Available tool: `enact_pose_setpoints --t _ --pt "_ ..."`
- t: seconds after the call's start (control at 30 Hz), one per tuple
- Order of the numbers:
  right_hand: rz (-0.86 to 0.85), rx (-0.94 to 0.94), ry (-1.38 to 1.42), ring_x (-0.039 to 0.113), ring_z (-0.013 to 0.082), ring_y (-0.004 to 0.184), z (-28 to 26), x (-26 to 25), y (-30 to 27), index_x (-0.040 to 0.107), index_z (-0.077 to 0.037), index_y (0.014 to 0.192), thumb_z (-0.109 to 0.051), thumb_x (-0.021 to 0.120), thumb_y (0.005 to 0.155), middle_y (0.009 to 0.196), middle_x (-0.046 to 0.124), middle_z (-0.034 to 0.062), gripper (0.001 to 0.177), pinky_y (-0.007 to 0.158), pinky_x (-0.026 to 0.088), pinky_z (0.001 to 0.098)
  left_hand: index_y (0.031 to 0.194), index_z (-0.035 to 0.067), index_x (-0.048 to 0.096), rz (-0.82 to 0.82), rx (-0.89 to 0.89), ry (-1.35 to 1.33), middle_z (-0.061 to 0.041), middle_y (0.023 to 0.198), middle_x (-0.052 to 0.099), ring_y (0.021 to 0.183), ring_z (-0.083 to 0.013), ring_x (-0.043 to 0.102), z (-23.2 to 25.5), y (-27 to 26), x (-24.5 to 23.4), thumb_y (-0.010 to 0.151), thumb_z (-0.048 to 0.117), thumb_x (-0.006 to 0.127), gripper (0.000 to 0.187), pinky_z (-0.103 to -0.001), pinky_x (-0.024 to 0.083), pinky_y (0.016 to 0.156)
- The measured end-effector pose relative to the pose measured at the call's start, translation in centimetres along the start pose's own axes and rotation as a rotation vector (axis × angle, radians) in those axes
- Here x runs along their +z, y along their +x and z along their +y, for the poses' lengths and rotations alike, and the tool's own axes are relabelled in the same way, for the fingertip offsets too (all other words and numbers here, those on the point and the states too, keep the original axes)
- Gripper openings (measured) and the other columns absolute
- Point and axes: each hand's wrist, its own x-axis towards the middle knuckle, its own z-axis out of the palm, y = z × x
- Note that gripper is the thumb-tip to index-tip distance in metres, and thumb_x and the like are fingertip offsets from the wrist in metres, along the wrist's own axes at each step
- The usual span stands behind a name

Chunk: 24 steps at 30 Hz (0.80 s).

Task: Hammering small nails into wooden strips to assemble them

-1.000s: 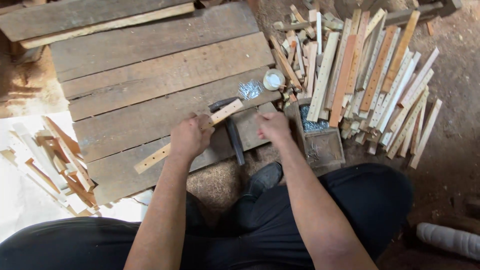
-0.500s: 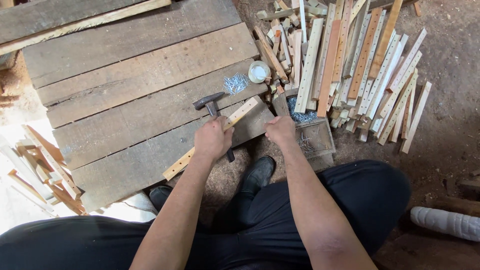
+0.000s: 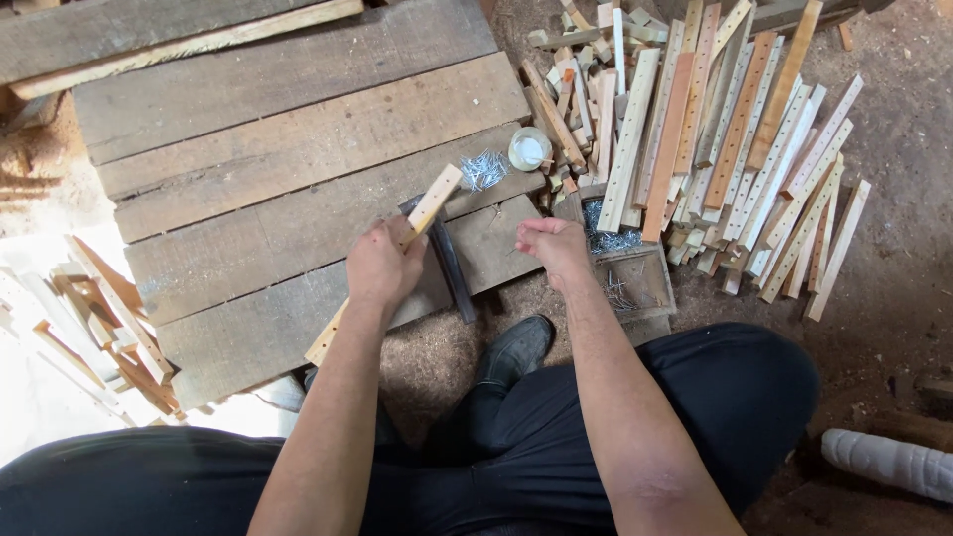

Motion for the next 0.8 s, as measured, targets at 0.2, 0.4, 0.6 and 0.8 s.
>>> enact_pose_setpoints --t 0.2,0.4,0.6,0.8 --pt "0.008 0.0 -0.001 0.071 0.0191 0.065 -0.3 1.2 -0.3 0.072 0.012 0.096 0.0 0.084 0.075 0.08 0.07 0.0228 0.027 0.068 0.065 0.0293 0.116 0.014 0.075 0.088 -0.077 0.015 -0.017 0.099 0.071 0.096 -0.042 0.074 -4.1 0.6 -0.7 0.091 0.033 0.068 0.033 -0.052 0.06 0.084" --pt "-0.013 0.015 -0.047 0.076 0.0287 0.078 0.1 0.8 0.9 0.073 0.01 0.1 0.002 0.078 0.08 0.091 0.073 0.0281 0.023 0.077 0.066 0.0364 0.123 0.014 0.072 0.157 -0.18 0.029 -0.015 0.1 0.069 0.098 -0.0399 0.072 -7.7 1.6 -1.1 0.089 0.032 0.069 0.038 -0.052 0.059 0.086" --pt "0.014 -0.007 -0.102 0.077 0.0339 0.074 -0.9 -0.3 0.7 0.073 0.01 0.096 0.005 0.083 0.073 0.09 0.072 0.0314 0.025 0.072 0.066 0.0412 0.126 0.019 0.072 0.151 -0.238 0.078 -0.01 0.104 0.069 0.1 -0.0346 0.073 -9.3 2.5 0.0 0.09 0.038 0.07 0.04 -0.049 0.059 0.087" --pt "0.02 0.023 -0.115 0.076 0.0376 0.078 -0.4 -0.3 1.3 0.07 0.014 0.1 0.006 0.081 0.074 0.094 0.071 0.0351 0.03 0.071 0.067 0.0414 0.123 0.02 0.072 0.181 -0.187 0.122 -0.009 0.1 0.069 0.096 -0.0344 0.073 -10.0 2.9 1.7 0.089 0.036 0.071 0.037 -0.048 0.059 0.086"
